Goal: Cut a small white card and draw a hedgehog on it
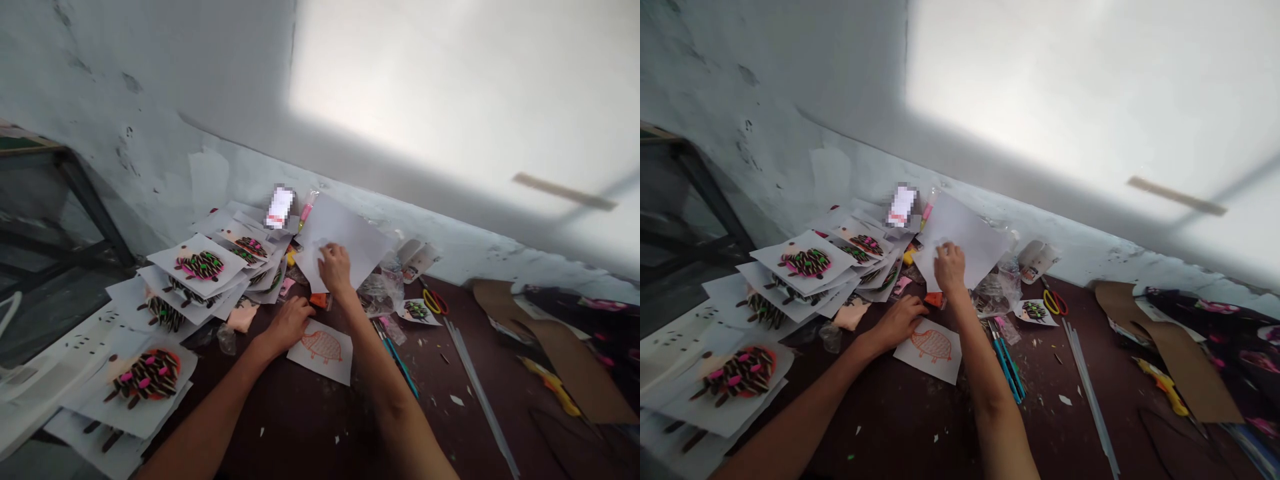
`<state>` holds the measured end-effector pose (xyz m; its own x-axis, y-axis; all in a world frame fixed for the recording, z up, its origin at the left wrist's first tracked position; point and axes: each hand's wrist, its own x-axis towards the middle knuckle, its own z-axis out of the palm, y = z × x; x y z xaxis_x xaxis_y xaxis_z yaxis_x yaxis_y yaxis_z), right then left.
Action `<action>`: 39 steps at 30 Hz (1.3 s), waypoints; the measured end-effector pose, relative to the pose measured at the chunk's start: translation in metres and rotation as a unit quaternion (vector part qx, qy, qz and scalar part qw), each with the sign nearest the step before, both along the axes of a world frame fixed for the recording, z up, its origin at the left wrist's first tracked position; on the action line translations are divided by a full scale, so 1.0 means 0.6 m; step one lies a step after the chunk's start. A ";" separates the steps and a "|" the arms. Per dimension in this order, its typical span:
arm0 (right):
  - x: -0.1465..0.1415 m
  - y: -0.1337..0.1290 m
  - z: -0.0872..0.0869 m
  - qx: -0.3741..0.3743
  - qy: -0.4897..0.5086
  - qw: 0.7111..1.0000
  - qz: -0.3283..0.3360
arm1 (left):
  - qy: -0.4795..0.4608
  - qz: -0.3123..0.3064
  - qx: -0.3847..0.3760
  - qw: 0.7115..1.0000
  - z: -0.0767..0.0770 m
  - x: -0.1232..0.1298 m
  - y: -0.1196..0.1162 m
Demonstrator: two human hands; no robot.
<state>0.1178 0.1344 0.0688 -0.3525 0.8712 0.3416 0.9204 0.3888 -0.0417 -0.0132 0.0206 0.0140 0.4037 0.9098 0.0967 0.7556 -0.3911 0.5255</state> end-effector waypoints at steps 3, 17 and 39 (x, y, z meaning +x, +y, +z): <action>-0.018 -0.021 -0.024 -0.093 -0.023 0.990 0.099 | -0.004 0.004 0.006 1.000 -0.002 0.000 0.000; 0.029 -0.003 -0.039 -0.102 -0.100 0.990 0.000 | 0.016 -0.003 0.009 1.000 0.003 0.000 0.000; 0.008 -0.074 0.001 -0.185 -0.119 0.974 0.061 | -0.013 0.012 -0.002 1.000 0.002 -0.015 0.004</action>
